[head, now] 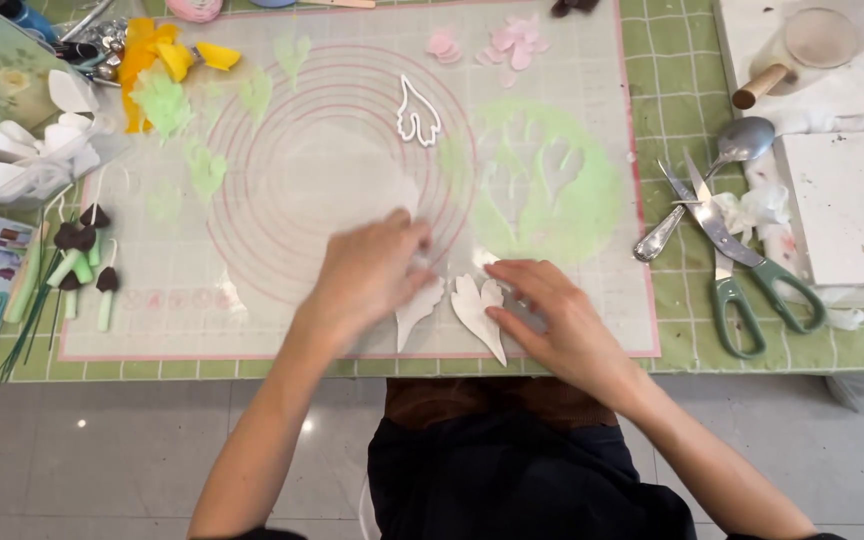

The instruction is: Shaping and assembling wax elements into flower-like shapes for candle making.

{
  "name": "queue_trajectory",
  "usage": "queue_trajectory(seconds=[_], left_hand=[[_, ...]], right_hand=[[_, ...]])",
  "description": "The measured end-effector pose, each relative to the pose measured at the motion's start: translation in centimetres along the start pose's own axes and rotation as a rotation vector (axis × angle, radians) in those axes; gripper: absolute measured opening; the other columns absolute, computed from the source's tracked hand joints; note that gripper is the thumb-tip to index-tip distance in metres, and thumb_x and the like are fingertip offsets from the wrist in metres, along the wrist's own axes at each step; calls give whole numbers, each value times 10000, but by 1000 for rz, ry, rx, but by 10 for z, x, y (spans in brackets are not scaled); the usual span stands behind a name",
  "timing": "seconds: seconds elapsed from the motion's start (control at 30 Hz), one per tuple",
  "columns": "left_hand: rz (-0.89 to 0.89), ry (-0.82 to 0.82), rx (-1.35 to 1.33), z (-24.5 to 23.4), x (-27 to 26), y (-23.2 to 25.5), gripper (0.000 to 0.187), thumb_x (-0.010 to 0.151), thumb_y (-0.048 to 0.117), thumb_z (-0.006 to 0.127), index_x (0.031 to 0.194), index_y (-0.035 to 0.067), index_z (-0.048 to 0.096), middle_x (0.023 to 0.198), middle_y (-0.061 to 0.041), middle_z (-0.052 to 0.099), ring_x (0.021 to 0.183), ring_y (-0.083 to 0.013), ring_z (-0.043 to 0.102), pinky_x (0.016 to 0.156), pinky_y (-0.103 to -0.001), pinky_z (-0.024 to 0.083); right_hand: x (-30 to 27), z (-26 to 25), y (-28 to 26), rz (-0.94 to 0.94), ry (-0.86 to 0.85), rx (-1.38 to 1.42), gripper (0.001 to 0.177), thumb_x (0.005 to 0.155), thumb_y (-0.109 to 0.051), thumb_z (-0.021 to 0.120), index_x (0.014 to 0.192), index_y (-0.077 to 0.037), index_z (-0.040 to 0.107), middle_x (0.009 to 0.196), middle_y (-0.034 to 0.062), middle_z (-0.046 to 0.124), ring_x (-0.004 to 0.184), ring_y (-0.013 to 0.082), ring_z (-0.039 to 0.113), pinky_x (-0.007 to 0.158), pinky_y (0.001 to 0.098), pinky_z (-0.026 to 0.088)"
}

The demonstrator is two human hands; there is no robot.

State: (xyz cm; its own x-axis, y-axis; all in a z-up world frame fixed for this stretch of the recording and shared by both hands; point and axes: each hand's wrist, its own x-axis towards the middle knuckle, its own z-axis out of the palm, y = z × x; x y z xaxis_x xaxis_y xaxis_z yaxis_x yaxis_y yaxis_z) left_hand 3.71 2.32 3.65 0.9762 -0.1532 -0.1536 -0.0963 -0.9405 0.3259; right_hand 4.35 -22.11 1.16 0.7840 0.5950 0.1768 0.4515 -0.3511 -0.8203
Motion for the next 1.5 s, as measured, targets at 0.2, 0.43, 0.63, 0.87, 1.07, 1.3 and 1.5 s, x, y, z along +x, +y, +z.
queue_trajectory(seconds=[0.2,0.43,0.63,0.87,1.07,1.3,1.5], left_hand=[[-168,399,-17,-5,109,-42,361,797,285,843,1059,83,698,995,-137,737,931,-348,703,758,-515,533],[-369,443,-95,16,180,-52,737,701,384,924,1186,-26,549,1069,-217,635,939,-387,683,702,-515,554],[-159,433,-344,18,187,-55,542,707,181,863,1164,28,616,1208,-143,613,1013,-301,694,894,-425,564],[464,-255,-425,-11,150,65,436,771,42,748,1183,179,714,1178,-60,578,1138,-202,612,966,-356,519],[500,-332,-476,-14,163,94,498,752,-45,716,1205,155,655,1114,-46,579,929,-160,662,809,-295,606],[418,-238,-1237,42,195,72,220,901,30,761,1104,-13,688,943,-65,720,789,-108,698,733,-273,622],[209,-73,-1178,62,197,79,120,902,119,737,938,5,741,775,-40,741,670,-91,696,584,-269,629]], right_hand=[[-4,-45,50,83,120,-43,344,928,-108,703,1271,-76,714,1075,63,778,829,117,701,695,272,553],[-7,-91,74,212,311,-73,269,995,-92,690,1259,-54,730,1012,71,776,851,91,682,768,263,545],[3,-110,95,245,355,140,275,1035,-91,632,1285,9,690,1038,80,754,880,76,694,791,234,563],[21,-118,85,252,291,371,340,1081,-144,580,1372,21,635,1035,78,768,773,75,669,705,223,543],[14,-104,89,348,147,505,423,978,-78,689,1376,55,635,944,103,744,752,104,673,673,244,546],[11,-74,98,341,269,614,551,928,3,693,1414,99,453,906,127,745,742,134,709,638,240,548],[16,-76,93,445,331,544,430,961,-61,640,1348,91,531,927,134,760,745,148,719,586,253,569]])
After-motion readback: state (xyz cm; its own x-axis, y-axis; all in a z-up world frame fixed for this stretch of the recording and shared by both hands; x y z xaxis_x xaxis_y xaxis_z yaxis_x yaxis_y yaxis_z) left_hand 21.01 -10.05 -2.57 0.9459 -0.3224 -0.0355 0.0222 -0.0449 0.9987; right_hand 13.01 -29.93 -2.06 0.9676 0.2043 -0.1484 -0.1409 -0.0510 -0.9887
